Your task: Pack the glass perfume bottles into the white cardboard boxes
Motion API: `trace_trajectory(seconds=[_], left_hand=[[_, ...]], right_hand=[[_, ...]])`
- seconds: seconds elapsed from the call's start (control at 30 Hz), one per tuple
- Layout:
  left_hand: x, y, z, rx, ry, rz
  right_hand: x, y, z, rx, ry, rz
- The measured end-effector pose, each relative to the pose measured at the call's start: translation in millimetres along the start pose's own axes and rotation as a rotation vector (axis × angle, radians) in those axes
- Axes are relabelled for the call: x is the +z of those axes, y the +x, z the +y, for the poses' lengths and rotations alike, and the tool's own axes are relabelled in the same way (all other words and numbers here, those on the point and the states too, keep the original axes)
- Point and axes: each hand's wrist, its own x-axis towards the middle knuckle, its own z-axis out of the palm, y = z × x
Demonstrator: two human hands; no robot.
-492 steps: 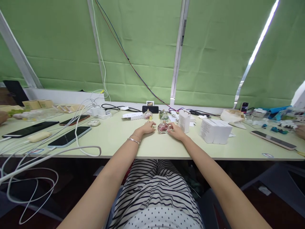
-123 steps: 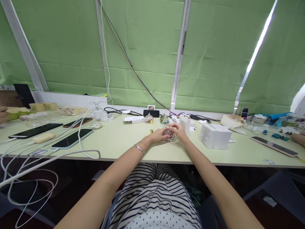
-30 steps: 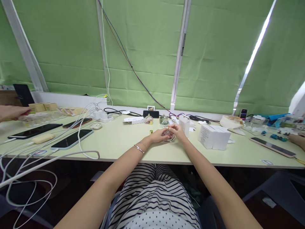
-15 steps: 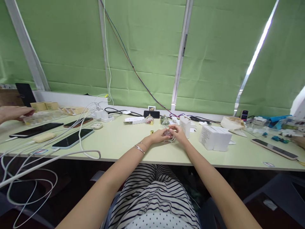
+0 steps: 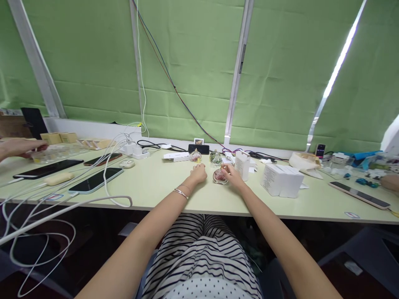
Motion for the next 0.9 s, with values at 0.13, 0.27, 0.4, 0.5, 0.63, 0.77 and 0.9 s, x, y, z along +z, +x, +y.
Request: trace_trajectory(seconds=[0.13, 0.27, 0.4, 0.5, 0.63, 0.77, 0.9], left_hand=[[3.2, 1, -4, -0.007, -0.089, 0.012], [-0.5, 0, 14, 0.127, -0.241, 0.104], [-1.7, -5, 33, 0.251, -0.462, 0.170], [0.9, -9, 39, 0.359, -0.709, 0.147], [2.1, -11, 40, 0.405, -0.739, 0.111], [0.5, -11, 41, 0.413, -0.714, 0.147], [-0.7, -10, 40, 0.422, -0.646, 0.157]], right_hand=[[1, -4, 1, 0.028, -0.036, -0.127], [0, -5, 0, 0.039, -0.067, -0.167], [0, -5, -1, 0.040, -0.090, -0.179], [0, -6, -2, 0.033, -0.110, -0.176], [1, -9, -4, 0.014, -0.136, -0.174], [3, -10, -6, -0.052, -0.174, -0.183], [4, -9, -8, -0.091, -0.187, -0.206]])
